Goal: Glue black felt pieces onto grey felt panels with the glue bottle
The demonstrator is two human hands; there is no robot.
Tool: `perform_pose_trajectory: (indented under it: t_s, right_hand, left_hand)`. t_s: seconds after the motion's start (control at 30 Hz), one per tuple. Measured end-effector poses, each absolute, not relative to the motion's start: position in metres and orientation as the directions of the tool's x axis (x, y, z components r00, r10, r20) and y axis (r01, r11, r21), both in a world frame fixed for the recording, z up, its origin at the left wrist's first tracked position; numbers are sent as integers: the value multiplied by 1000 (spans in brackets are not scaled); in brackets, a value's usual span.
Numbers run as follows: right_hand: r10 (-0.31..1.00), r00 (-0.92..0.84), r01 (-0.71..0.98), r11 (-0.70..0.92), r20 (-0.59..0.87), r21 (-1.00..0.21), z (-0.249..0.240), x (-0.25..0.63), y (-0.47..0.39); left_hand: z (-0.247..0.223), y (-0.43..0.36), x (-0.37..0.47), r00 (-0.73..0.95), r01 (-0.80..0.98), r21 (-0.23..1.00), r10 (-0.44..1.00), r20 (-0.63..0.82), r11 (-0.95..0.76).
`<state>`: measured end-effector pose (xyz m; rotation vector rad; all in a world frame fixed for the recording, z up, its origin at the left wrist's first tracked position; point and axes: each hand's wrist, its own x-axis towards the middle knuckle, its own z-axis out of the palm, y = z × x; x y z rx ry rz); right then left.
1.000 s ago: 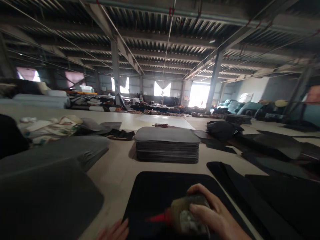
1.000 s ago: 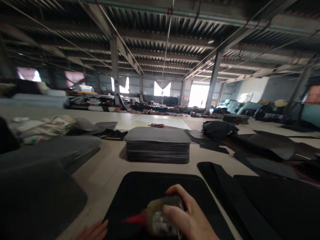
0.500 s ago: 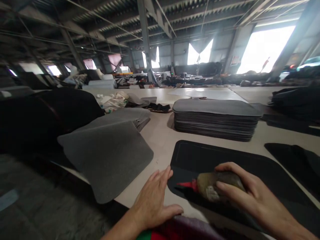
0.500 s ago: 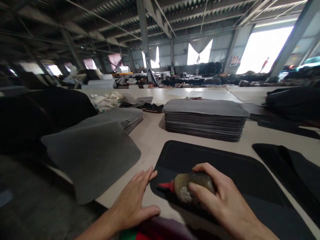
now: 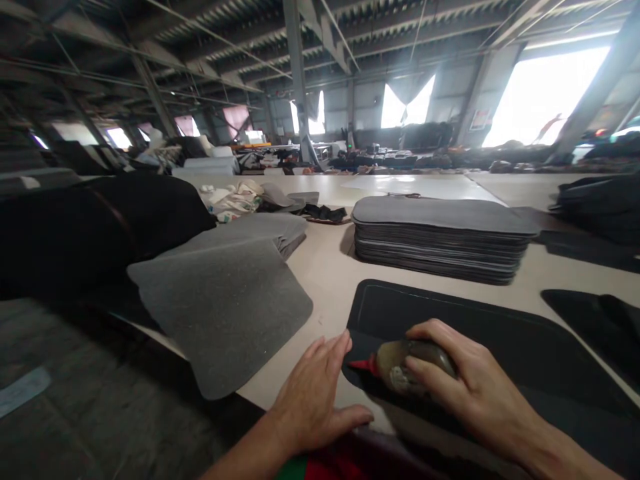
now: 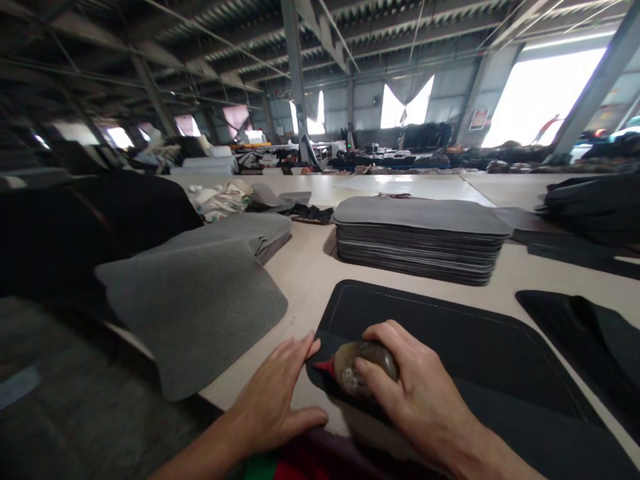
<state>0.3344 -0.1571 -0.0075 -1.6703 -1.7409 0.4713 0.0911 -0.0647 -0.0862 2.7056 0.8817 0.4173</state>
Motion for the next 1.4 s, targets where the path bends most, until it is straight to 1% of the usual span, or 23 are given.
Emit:
perform_pose_trajectory:
  t_s: [0.13, 0.3, 0.47, 0.6, 0.77, 0.97, 1.07, 1.23, 1.4]
  right_hand:
    - [979, 26, 744, 116, 201, -658, -7, 334, -153]
    - [982, 50, 750, 84, 183, -656, -5, 332, -147]
    - [983, 63, 754, 65, 170, -654, 0, 335, -144]
    - [983, 93, 764, 30, 156, -644, 5, 340, -145]
    - [985, 92, 762, 26, 148, -647, 5, 341, -147]
    - [986, 102, 784, 3, 134, -621, 9, 346, -153]
    - [987, 124, 794, -39, 100, -607, 15, 353, -160]
    - [981, 185, 801, -121, 50, -587, 21, 371, -177]
    - [968, 247, 805, -173, 56, -567, 21, 394, -201]
  left_hand:
    - [-83, -65, 92, 771, 535, 339, 611, 179, -774]
    - [-83, -65, 92, 775, 546, 328, 613, 152, -771]
    - [-85, -64, 91, 783, 529, 315, 596, 179, -788]
    - [-87, -64, 91, 783, 511, 329, 588, 202, -794]
    - [-90, -63, 91, 775, 528, 322, 601, 194, -786]
    - [-89, -64, 92, 772, 531, 328, 605, 195, -782]
    - [-90, -63, 92, 775, 530, 302, 597, 206, -792]
    - [-91, -60, 91, 791, 539, 244, 584, 182, -806]
    - [-94, -58, 89, 796, 517, 177, 547, 259, -837]
